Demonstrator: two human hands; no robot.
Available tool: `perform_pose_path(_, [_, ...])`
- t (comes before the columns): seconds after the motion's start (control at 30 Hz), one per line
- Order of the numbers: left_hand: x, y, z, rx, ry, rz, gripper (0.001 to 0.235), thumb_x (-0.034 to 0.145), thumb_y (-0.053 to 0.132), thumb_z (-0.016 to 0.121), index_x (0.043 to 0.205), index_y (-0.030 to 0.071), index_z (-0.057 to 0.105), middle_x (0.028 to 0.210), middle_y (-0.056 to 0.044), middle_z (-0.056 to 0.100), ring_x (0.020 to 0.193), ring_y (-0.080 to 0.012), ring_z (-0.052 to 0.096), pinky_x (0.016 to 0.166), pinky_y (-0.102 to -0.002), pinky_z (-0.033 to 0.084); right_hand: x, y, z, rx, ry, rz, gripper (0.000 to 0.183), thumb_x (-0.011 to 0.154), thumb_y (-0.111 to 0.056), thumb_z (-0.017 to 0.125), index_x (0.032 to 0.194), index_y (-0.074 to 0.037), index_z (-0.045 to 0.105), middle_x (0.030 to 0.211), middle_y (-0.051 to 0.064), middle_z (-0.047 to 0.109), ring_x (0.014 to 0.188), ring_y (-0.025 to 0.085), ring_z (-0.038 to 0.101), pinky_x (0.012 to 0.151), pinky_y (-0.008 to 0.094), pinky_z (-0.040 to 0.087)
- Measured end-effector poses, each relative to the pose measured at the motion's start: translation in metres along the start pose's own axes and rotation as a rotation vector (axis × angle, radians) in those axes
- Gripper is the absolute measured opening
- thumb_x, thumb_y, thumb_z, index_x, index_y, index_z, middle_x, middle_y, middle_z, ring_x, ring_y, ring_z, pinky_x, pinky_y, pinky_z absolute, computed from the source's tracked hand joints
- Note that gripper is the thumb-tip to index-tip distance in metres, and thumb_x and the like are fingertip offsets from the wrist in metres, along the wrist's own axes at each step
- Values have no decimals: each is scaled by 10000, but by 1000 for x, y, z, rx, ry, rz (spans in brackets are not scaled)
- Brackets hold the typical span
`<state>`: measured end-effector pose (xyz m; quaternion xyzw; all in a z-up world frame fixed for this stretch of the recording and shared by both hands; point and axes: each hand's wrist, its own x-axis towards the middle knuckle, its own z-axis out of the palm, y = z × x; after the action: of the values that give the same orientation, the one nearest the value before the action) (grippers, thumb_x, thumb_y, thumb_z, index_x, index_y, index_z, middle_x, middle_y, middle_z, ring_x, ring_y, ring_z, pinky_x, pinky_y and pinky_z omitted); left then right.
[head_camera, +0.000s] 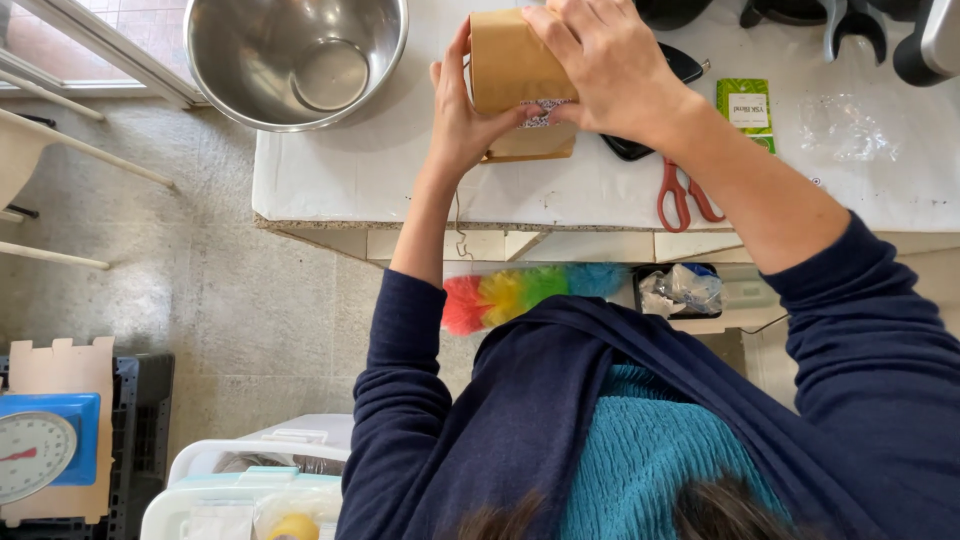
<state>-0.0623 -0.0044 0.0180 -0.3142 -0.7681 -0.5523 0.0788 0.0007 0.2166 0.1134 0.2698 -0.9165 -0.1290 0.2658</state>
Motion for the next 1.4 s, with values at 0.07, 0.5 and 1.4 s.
perform_pose_path(0.07, [0, 0, 3, 25, 48, 6, 1124, 778, 551, 974, 1580, 185, 276, 1463, -3, 558, 1191, -228, 471, 1048, -349, 435, -1, 1, 1, 15, 12, 3, 1139, 608, -584, 973, 1486, -63, 470, 1244, 127, 621, 1100, 293, 640, 873, 401, 510])
perform_pose_path(0.5, [-3, 3, -15, -19, -112, 38, 1086, 877, 357, 933, 1631, 187, 170, 1603, -26, 434, 1313, -225, 441, 1116, -348, 341, 2, -4, -8, 116, 27, 31, 948, 764, -527, 929, 1447, -64, 463, 1260, 146, 599, 1107, 319, 618, 890, 443, 490])
perform_pose_path(1.4, [-99, 47, -13, -775, 333, -537, 529, 942, 51, 335, 1464, 128, 356, 873, -141, 647, 586, -89, 279, 538, -239, 270, -29, -22, -57, 925, 123, 543, 676, 1089, -565, 417, 1481, -14, 417, 918, 207, 712, 631, 241, 628, 523, 331, 498])
